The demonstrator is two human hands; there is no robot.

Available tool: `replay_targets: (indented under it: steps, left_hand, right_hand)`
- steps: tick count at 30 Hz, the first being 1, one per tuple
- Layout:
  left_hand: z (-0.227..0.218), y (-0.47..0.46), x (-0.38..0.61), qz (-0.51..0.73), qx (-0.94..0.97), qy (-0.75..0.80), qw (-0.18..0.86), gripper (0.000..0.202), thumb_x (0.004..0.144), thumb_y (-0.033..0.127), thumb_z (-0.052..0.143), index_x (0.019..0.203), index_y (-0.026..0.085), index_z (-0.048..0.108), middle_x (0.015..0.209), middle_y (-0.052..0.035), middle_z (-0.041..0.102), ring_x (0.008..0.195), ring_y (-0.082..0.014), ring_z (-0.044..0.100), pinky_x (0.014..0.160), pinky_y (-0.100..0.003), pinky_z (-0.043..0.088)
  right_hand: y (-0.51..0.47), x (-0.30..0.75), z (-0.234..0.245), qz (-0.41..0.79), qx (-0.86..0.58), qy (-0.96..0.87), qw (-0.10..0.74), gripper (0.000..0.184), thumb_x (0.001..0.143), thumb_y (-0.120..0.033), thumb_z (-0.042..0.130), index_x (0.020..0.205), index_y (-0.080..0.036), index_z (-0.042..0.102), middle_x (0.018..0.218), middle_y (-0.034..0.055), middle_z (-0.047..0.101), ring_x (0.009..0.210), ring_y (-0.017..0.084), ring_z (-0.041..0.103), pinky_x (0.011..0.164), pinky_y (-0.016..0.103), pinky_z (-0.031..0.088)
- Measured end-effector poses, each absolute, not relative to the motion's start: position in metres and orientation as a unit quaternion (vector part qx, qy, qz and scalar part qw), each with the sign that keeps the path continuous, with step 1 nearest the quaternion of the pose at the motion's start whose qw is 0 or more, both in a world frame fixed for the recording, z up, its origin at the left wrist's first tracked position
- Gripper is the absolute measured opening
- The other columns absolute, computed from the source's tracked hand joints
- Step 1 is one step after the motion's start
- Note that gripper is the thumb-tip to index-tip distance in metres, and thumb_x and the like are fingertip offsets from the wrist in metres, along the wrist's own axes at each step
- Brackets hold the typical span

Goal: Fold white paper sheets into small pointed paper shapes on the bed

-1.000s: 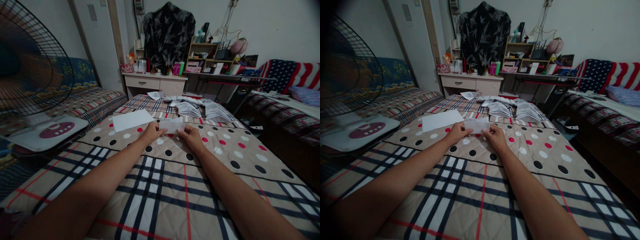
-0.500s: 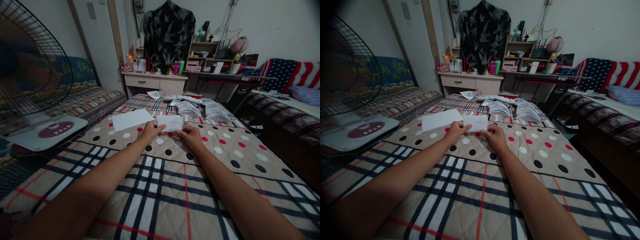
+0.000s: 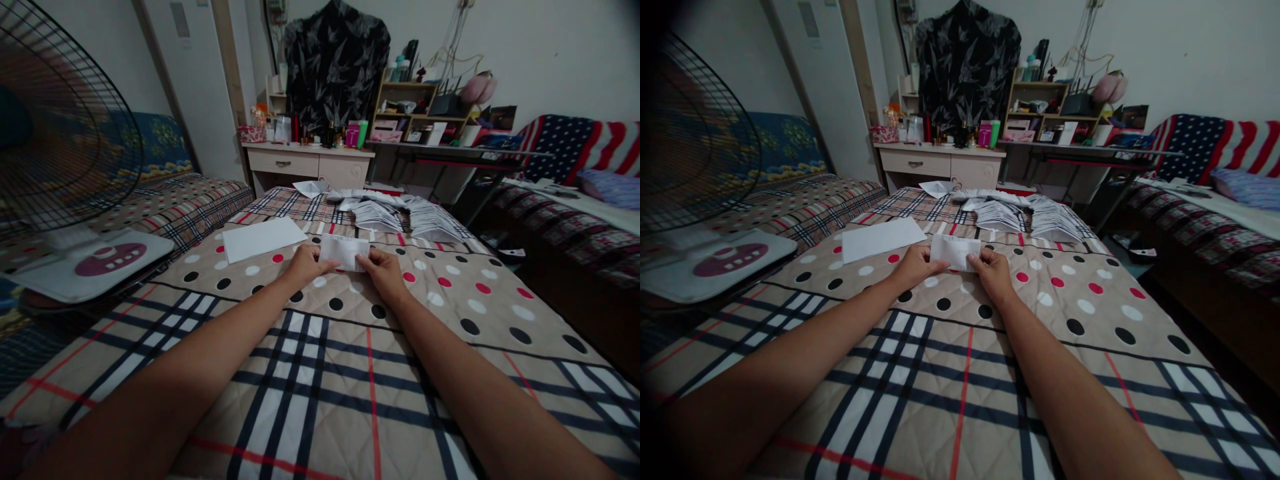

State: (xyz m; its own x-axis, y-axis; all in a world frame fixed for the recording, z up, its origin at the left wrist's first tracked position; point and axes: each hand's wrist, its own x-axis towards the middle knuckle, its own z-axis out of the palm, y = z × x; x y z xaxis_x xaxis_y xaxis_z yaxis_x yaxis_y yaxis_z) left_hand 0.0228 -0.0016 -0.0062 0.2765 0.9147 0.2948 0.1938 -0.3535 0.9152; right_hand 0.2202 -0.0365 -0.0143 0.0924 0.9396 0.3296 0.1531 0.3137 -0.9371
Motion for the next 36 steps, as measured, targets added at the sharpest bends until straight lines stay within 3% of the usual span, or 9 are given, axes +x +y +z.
replay_targets:
  steps: [5, 12, 23, 30, 36]
  left_hand:
    - [-0.004, 0.0, 0.02, 0.499, 0.665, 0.367, 0.417, 0.032, 0.067, 0.039, 0.074, 0.08, 0.01, 0.073, 0.073, -0.004, 0.071, 0.06, -0.0133, 0.059, 0.055, -0.023, 0.044]
    - [-0.003, 0.0, 0.02, 0.481, 0.676, 0.364, 0.422, 0.029, 0.065, 0.038, 0.076, 0.073, 0.011, 0.073, 0.067, -0.0027, 0.068, 0.058, -0.0133, 0.056, 0.054, -0.023, 0.042]
    - [-0.01, 0.008, 0.018, 0.531, 0.632, 0.353, 0.44, 0.037, 0.067, 0.046, 0.076, 0.08, 0.012, 0.074, 0.077, -0.0046, 0.071, 0.068, -0.0161, 0.061, 0.06, -0.026, 0.049]
    - [-0.003, 0.005, 0.017, 0.554, 0.62, 0.355, 0.428, 0.032, 0.064, 0.04, 0.079, 0.076, 0.011, 0.075, 0.077, -0.0049, 0.072, 0.07, -0.015, 0.062, 0.066, -0.025, 0.048]
    - [-0.003, 0.004, 0.018, 0.557, 0.602, 0.376, 0.432, 0.037, 0.058, 0.043, 0.082, 0.076, 0.011, 0.074, 0.075, -0.0055, 0.073, 0.064, -0.0145, 0.062, 0.06, -0.025, 0.049]
  right_hand:
    - [-0.037, 0.221, -0.014, 0.338, -0.487, -0.58, 0.558, 0.026, 0.065, -0.04, 0.075, 0.061, -0.017, 0.065, 0.057, -0.0013, 0.058, 0.054, 0.012, 0.048, 0.052, 0.025, 0.037]
    - [-0.04, 0.219, -0.009, 0.337, -0.476, -0.551, 0.597, 0.024, 0.067, -0.041, 0.073, 0.068, -0.018, 0.067, 0.067, 0.0, 0.062, 0.06, 0.013, 0.052, 0.056, 0.025, 0.041]
    - [-0.043, 0.218, -0.003, 0.306, -0.502, -0.482, 0.649, 0.027, 0.056, -0.038, 0.082, 0.058, -0.017, 0.064, 0.057, -0.0007, 0.06, 0.052, 0.011, 0.049, 0.052, 0.025, 0.04]
    - [-0.043, 0.219, -0.002, 0.301, -0.512, -0.474, 0.65, 0.031, 0.055, -0.04, 0.082, 0.057, -0.018, 0.059, 0.056, -0.0011, 0.058, 0.05, 0.011, 0.048, 0.049, 0.025, 0.039]
    - [-0.045, 0.218, 0.0, 0.298, -0.518, -0.464, 0.653, 0.031, 0.054, -0.04, 0.082, 0.06, -0.018, 0.06, 0.059, 0.0004, 0.061, 0.053, 0.012, 0.052, 0.05, 0.026, 0.042]
